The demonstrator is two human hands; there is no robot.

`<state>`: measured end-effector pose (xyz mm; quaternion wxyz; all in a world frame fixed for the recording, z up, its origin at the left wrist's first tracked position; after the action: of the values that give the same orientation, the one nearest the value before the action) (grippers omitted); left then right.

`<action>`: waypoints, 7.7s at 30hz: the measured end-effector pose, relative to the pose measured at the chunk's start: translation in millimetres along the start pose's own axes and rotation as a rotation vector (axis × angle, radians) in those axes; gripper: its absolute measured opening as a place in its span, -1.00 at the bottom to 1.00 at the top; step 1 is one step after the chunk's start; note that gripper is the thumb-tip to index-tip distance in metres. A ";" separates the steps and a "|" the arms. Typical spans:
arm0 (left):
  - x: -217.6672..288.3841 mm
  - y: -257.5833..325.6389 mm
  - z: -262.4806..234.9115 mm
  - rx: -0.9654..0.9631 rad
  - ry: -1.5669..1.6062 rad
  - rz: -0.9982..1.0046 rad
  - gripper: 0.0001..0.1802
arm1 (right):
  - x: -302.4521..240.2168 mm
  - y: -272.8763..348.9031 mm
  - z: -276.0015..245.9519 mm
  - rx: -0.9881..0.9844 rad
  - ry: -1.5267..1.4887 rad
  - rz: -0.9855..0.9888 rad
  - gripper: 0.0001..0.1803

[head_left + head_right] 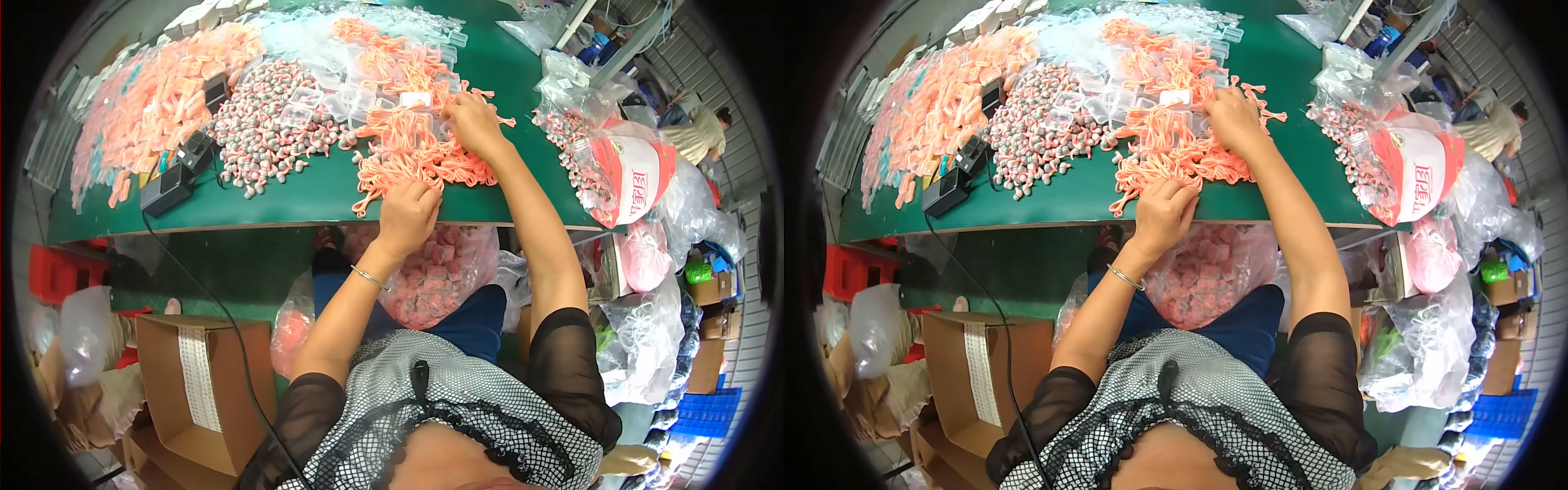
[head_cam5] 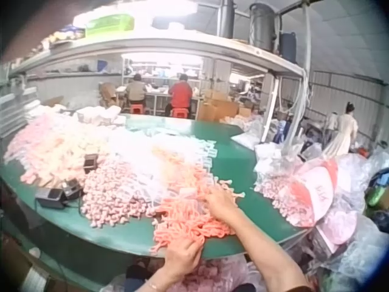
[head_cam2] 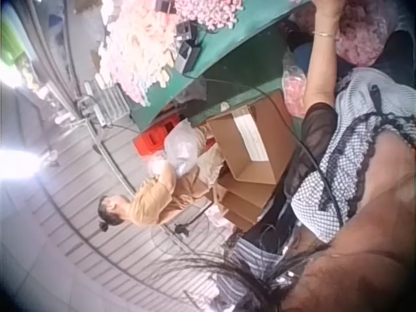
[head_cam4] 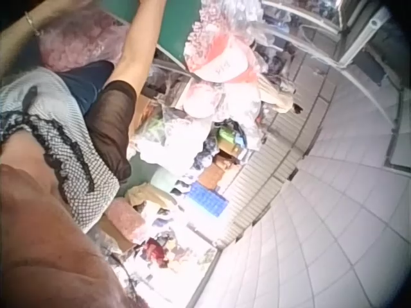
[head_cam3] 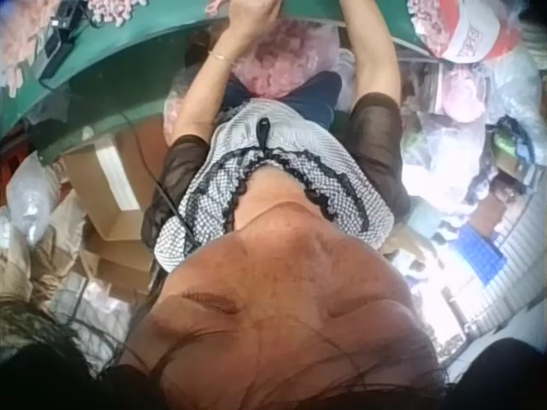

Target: Sorting and packing small pink plastic hooks and white components into clear plastic boxes.

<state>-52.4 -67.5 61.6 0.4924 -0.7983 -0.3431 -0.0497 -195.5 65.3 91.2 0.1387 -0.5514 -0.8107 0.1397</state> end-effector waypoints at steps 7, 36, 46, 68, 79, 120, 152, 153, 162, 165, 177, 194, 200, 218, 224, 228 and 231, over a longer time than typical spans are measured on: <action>3.9 -4.7 -3.2 0.011 -0.016 -0.011 -0.87 | 16.5 5.7 -41.7 0.260 -0.142 -0.081 -0.85; 79.8 -42.2 106.4 -0.235 0.074 0.179 -0.60 | 175.2 170.1 -52.6 0.401 -0.107 0.299 -0.83; 71.7 -37.5 110.3 -0.296 0.140 0.133 -0.66 | 216.8 202.4 -40.9 0.213 0.345 0.611 -0.79; 70.9 -39.8 114.9 -0.278 0.211 0.122 -0.75 | 356.5 212.3 -33.8 -0.214 0.028 1.225 0.14; 66.0 -37.8 112.8 -0.301 0.197 0.097 -0.75 | 303.8 182.3 -27.8 -0.043 0.280 1.045 -0.09; 71.7 -32.0 102.7 -0.147 0.185 0.138 -0.88 | 120.2 127.1 -31.9 0.182 -0.114 0.106 -0.63; -110.8 -23.2 -92.8 0.101 -0.398 -0.312 -0.88 | 102.7 160.6 -41.5 0.269 -0.313 0.302 -0.89; -118.6 -24.9 -91.2 0.087 -0.446 -0.307 -0.90 | 103.5 160.3 -40.4 0.271 -0.309 0.302 -0.89; -138.3 -22.4 -71.3 0.059 -0.528 -0.328 -0.95 | 119.3 174.0 -37.0 0.270 -0.460 0.417 -0.83; -132.8 -8.3 -79.8 0.052 -0.407 -0.371 -0.96 | 120.4 181.8 -37.7 0.232 -0.443 0.470 -0.83; -140.4 15.1 -94.0 0.247 0.006 -0.453 -0.78 | 73.1 201.1 -67.3 0.449 -0.652 0.356 -0.84; 47.9 -28.5 106.8 -0.186 0.325 -0.296 -0.89 | 31.3 211.7 -73.6 0.326 -0.190 0.214 -0.88; 53.7 -31.0 116.4 -0.154 0.181 -0.222 -0.88 | 26.2 203.4 -75.2 0.283 -0.142 0.120 -0.91; 55.1 -23.9 103.1 -0.208 0.191 -0.146 -0.70 | 44.0 203.5 -59.8 0.166 -0.388 0.146 -0.90; 54.8 -23.9 103.6 -0.242 0.155 -0.129 -0.57 | 51.8 194.9 -57.7 0.087 -0.485 0.188 -0.89; 53.1 -22.7 107.7 -0.299 0.135 -0.124 -0.52 | 52.0 196.6 -56.0 0.102 -0.541 0.220 -0.89; 52.1 -22.6 108.6 -0.329 0.142 -0.131 -0.53 | 52.1 195.5 -52.2 0.057 -0.544 0.224 -0.89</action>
<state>-54.3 53.9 45.0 0.3738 -0.8385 -0.3462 -0.1933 -26.9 186.8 68.9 -0.0847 -0.5756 -0.7480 0.3194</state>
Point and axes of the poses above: each hand's wrist, its own y-axis away from the middle knuckle, its own z-axis out of the palm, x = y × z, the point moved 9 cm from there along -y, towards the middle knuckle, and after that the axes turned 1 degree about y, right-handed, at the moved point
